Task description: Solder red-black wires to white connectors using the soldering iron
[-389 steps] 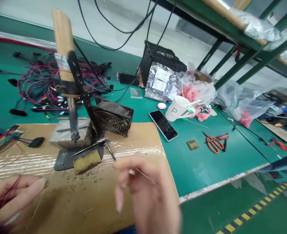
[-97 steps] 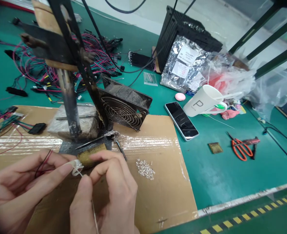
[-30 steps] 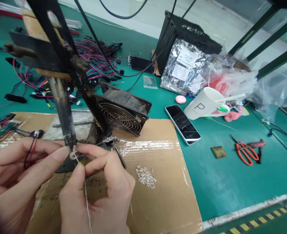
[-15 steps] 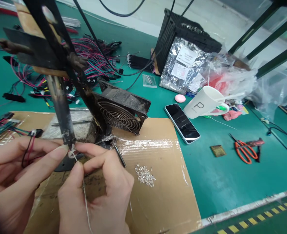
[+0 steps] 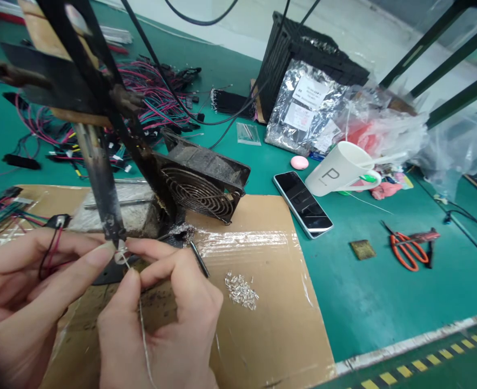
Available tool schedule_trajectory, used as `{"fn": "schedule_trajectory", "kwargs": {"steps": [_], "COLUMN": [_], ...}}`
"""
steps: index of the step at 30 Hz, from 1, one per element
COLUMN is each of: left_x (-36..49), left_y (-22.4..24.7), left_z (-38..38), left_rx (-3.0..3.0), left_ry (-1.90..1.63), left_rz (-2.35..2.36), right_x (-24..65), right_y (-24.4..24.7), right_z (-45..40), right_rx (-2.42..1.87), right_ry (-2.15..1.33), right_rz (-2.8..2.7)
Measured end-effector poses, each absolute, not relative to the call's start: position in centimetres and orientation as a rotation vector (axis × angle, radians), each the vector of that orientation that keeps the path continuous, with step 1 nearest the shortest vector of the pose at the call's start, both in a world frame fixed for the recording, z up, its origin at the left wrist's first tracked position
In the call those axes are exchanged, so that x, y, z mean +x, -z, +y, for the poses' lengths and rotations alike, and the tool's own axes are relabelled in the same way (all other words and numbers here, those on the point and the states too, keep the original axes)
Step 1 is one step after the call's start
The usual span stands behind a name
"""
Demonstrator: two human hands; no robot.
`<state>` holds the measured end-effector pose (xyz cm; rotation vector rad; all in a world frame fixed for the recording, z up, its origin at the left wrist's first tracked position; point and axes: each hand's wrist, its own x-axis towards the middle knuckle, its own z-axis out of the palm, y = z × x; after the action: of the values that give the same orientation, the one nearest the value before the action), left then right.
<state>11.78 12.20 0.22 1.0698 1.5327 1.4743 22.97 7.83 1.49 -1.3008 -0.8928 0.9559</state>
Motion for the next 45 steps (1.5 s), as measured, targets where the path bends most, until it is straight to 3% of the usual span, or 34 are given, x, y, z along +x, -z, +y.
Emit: {"fn": "schedule_trajectory", "kwargs": {"steps": [23, 45], "left_x": [12.2, 11.9], "left_y": [-0.7, 0.9], "left_z": [9.8, 11.5], "left_rx": [1.238, 1.104], "left_ry": [-1.369, -1.528], "left_rz": [1.64, 1.536], "right_x": [22.7, 23.4], "right_y": [-1.6, -0.7], "right_z": [7.8, 8.3], "right_rx": [-1.268, -1.19], "right_ry": [-0.946, -0.871], "right_rz": [-0.873, -1.009]}}
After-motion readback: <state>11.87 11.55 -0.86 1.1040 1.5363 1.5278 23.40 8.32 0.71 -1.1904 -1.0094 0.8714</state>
